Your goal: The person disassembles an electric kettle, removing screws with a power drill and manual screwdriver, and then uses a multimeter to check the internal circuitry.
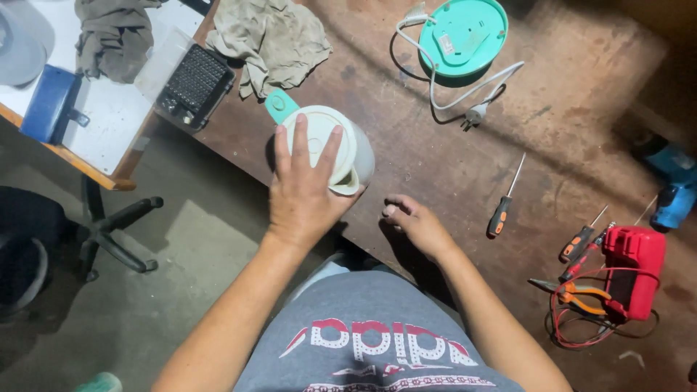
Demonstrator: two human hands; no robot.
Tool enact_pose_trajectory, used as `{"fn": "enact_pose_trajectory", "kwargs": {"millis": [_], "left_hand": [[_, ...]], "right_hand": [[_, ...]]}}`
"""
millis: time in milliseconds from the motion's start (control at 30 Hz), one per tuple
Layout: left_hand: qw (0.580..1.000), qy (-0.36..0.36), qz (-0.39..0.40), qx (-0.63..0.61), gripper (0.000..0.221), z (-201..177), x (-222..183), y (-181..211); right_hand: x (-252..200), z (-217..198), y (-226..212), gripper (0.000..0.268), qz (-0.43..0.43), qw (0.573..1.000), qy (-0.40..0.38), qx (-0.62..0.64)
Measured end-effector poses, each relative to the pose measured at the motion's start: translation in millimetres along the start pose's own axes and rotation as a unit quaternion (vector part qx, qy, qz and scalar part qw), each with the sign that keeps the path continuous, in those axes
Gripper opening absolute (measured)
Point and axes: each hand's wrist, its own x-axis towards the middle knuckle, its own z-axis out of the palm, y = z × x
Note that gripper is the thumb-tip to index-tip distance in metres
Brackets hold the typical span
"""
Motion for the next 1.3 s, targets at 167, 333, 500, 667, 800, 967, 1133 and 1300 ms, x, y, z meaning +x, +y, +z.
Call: {"fn": "enact_pose_trajectory", "kwargs": {"millis": [167,333,500,667,800,967,1133,1300], "left_hand": [[0.994,0.036,-0.101,-0.030,0.117,-3,21,-91],[0.886,0.074,-0.301,-0.344,0.108,2,27,-150],[0.640,0.020,-0.448,-0.624,0.088,62,9,-118],[0.407,-0.167,-0.437,-0.785,0.080,145,-8,-99],[0.478,-0.314,-0.412,-0.710,0.085,137,12,-80],[0.806,-0.420,-0.217,-0.356,0.047,134,38,-120],[0.832,-0.252,-0.131,-0.477,0.060,8,113,-85],[0.862,-0.304,0.026,-0.405,0.077,2,135,-38]], "right_hand": [[53,25,-17,0.066,-0.002,0.972,-0.053,0.227],[58,60,-78,0.108,-0.061,0.965,-0.128,0.221],[-7,30,-127,0.137,-0.150,0.948,-0.018,0.282],[-71,6,-180,0.138,-0.226,0.934,0.153,0.232],[-68,-15,-147,0.134,-0.201,0.935,0.221,0.188],[-70,-22,-125,0.132,-0.165,0.947,0.230,0.151],[-64,-28,-110,0.114,-0.172,0.956,0.217,0.095],[-77,-40,-139,0.093,-0.146,0.969,0.197,-0.016]]}}
